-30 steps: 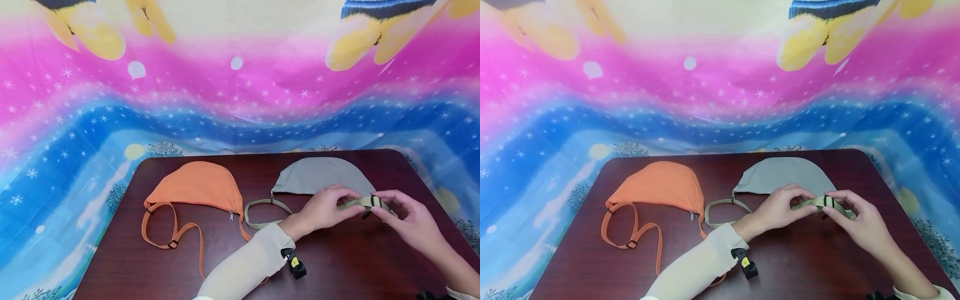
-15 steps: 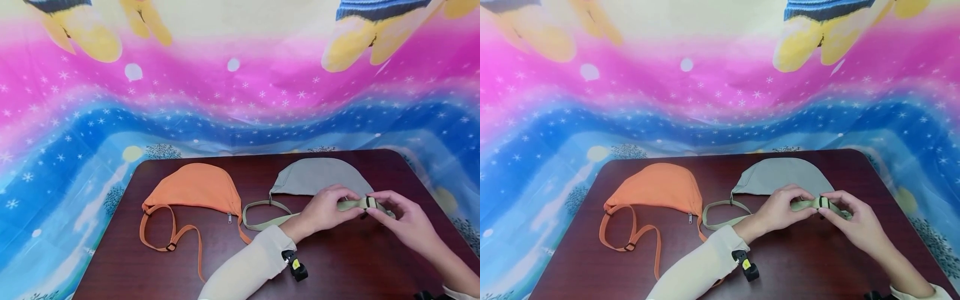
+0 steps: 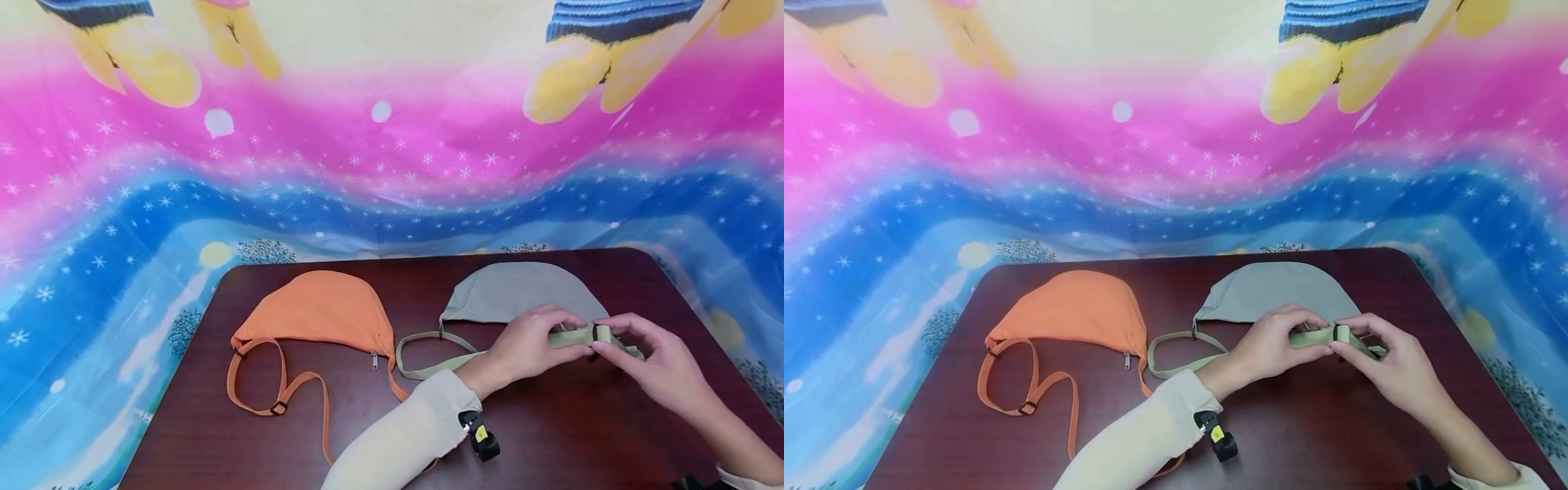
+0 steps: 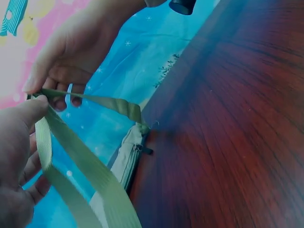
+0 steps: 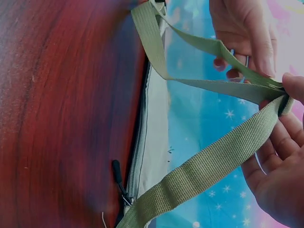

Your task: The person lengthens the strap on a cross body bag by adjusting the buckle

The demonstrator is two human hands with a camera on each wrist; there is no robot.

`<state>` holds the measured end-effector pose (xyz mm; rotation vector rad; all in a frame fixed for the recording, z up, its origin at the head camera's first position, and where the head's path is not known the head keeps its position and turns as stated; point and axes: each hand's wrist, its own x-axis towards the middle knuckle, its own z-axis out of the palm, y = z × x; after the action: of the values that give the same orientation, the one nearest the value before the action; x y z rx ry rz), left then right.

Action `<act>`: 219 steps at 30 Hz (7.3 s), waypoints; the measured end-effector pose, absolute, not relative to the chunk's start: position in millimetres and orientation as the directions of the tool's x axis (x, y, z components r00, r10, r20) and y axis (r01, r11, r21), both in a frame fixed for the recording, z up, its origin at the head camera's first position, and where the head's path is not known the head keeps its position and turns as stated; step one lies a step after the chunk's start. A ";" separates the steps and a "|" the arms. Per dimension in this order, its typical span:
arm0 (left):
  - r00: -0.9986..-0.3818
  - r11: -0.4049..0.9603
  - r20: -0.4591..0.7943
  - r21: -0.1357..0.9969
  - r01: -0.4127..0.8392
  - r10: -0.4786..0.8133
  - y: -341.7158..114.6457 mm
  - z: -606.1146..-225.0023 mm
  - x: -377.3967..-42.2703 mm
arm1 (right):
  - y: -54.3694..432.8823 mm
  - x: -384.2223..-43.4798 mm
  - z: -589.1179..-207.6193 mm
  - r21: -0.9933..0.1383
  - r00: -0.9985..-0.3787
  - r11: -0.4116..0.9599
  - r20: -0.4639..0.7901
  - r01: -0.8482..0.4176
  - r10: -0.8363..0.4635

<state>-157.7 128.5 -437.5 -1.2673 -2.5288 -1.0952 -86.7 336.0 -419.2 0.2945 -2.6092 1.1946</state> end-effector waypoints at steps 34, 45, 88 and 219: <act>-0.650 0.357 0.427 0.584 0.729 0.629 116.8 -447.3 -166.0 | 332.5 -93.6 -424.1 -0.761 -0.936 0.567 0.348 -0.316 -0.054; -0.632 0.338 0.460 0.570 0.749 0.624 118.3 -443.3 -167.7 | 327.9 -98.9 -427.5 -0.761 -0.932 0.554 0.353 -0.337 -0.082; -0.639 0.353 0.418 0.578 0.736 0.646 115.4 -450.9 -168.9 | 329.0 -97.7 -424.5 -0.787 -0.921 0.514 0.389 -0.340 -0.014; -0.670 0.381 0.472 0.570 0.728 0.573 108.0 -459.7 -163.7 | 313.0 -101.2 -438.6 -0.805 -0.932 0.476 0.345 -0.355 -0.112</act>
<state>-163.7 108.0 -459.7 -1.1664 -2.4419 -1.1610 -101.2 313.0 -438.6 0.4007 -2.4796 1.4381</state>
